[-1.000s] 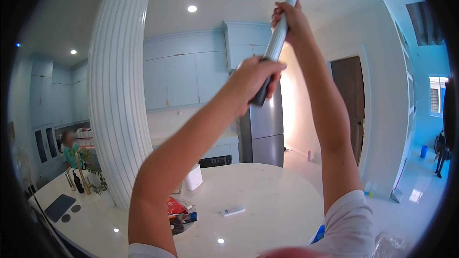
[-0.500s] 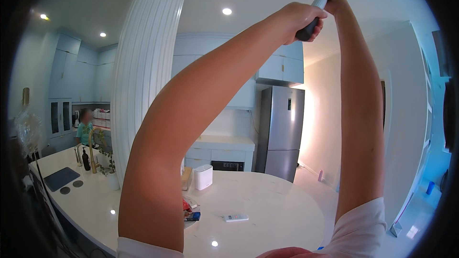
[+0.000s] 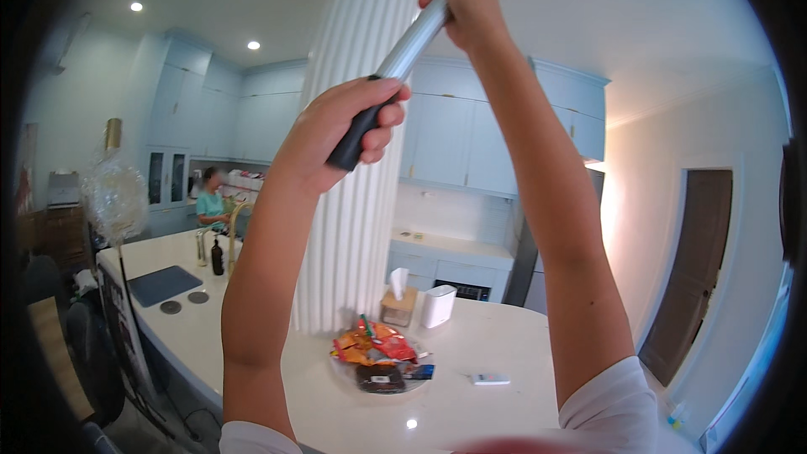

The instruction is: The person attaches a microfiber mop pad to a mop head, then picks up a mop bucket and a mop handle. They connect the handle to the mop head and extend the telescopic pole to full length.

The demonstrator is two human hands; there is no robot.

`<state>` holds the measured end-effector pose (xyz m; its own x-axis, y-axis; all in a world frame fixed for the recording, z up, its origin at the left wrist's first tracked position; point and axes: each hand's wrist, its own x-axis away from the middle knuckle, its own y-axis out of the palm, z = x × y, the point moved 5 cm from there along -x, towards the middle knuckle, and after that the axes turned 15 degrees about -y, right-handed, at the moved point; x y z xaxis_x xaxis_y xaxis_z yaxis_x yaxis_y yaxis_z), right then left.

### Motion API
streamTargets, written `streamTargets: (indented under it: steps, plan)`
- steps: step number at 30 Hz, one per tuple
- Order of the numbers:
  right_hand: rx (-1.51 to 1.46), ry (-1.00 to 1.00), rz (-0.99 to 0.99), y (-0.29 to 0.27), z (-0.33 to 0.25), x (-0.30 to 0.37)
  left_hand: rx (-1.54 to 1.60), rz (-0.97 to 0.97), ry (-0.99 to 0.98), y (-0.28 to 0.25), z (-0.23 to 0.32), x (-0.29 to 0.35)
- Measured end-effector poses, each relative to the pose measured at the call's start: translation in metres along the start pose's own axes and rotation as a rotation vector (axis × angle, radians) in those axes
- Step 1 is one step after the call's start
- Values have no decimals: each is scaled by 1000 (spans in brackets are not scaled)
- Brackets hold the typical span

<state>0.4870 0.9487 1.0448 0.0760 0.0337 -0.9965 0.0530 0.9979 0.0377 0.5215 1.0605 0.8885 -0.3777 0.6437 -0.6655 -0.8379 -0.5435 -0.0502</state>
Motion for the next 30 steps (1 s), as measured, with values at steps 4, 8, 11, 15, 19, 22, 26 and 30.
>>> streamTargets:
  steps: [4,8,11,15,19,22,26,30]
  plan:
    - [-172,117,-63,101,47,36,71,105,27,-74,3,75]
    - [-143,48,-80,176,76,68,186,153,60,-133,-7,121]
    - [-113,103,-153,215,87,85,204,196,88,-160,-9,145]
    - [-48,122,-259,229,124,92,271,235,88,-184,-26,144]
    - [-54,180,-266,200,130,98,202,147,12,-176,-48,120]
    - [-70,186,-236,129,132,112,-55,333,-204,-129,-86,84]
    - [-52,275,-192,28,93,148,-72,230,-252,-46,-154,48]
    - [-60,367,-54,-60,57,185,-106,133,-287,21,-207,18]
